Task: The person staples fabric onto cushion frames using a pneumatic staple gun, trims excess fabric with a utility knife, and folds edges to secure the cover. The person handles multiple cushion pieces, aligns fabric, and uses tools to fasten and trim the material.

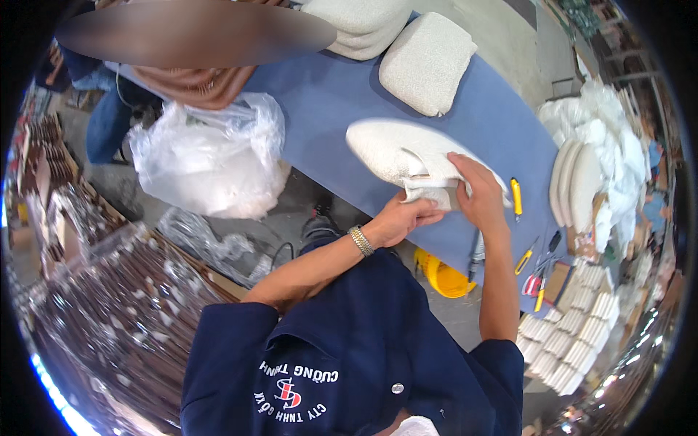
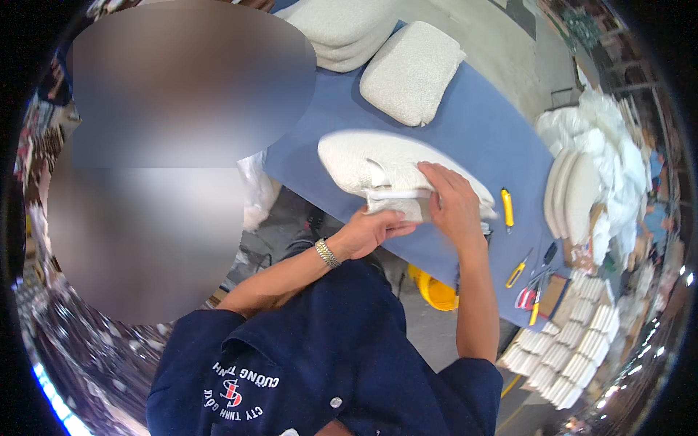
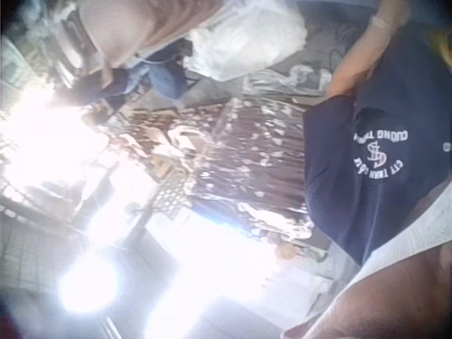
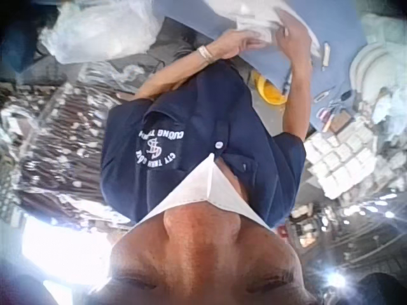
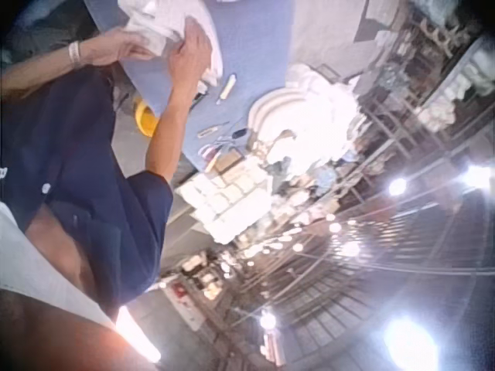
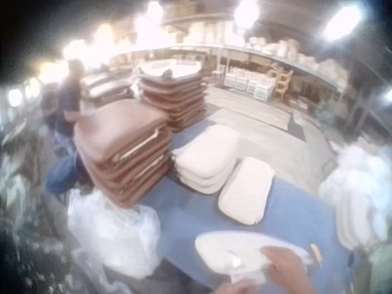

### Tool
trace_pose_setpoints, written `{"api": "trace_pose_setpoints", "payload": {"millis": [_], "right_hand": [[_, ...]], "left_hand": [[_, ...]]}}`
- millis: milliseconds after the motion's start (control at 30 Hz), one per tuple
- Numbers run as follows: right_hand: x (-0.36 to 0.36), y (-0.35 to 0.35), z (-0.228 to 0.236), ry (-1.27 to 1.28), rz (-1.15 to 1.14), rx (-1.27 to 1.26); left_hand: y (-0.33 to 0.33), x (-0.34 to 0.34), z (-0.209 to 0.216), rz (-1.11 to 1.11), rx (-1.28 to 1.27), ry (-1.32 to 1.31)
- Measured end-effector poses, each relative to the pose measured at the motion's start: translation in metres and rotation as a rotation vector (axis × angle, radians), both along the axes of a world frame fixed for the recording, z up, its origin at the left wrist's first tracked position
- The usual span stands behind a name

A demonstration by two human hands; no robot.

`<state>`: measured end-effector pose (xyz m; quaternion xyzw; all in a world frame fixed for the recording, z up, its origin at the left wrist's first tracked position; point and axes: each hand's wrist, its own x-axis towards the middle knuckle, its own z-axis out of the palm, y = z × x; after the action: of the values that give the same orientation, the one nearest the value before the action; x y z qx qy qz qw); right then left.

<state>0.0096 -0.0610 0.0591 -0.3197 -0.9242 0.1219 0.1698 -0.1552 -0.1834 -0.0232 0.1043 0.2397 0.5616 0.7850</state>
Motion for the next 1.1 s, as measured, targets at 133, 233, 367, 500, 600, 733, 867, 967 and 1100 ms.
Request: {"api": "trace_pose_setpoints", "payload": {"millis": [133, 233, 367, 500, 600, 733, 867, 967, 1100], "right_hand": [[0.03, 0.062, -0.051, -0.15, -0.007, -0.142], [0.032, 0.061, -0.098, -0.162, 0.117, -0.051], [0.07, 0.046, -0.156, 0.079, -0.035, -0.059], [0.054, 0.051, -0.143, 0.172, -0.041, -0.054], [0.027, 0.073, -0.113, 0.212, 0.013, -0.075], [-0.002, 0.109, -0.077, 0.206, 0.042, 0.03], [-0.024, 0.087, -0.017, 0.288, 0.023, 0.076], [-0.03, 0.006, 0.013, 0.272, 0.111, -0.268], [-0.02, -0.041, -0.024, 0.226, -0.013, -0.458]], "left_hand": [[0.008, 0.022, 0.016, -0.01, 0.26, 0.422], [0.006, -0.004, 0.012, 0.093, 0.442, 0.688], [-0.074, -0.033, 0.019, 0.386, 0.311, 1.077], [-0.125, -0.039, -0.057, 0.162, -0.029, 2.04], [-0.117, -0.028, -0.106, 0.046, 0.058, 2.153], [-0.057, -0.022, -0.095, 0.447, 0.276, 2.066], [-0.029, 0.001, -0.043, 0.67, 0.3, 1.92], [-0.03, 0.026, -0.038, 0.607, 0.115, 1.846], [-0.04, 0.031, -0.037, 0.572, 0.042, 1.695]]}}
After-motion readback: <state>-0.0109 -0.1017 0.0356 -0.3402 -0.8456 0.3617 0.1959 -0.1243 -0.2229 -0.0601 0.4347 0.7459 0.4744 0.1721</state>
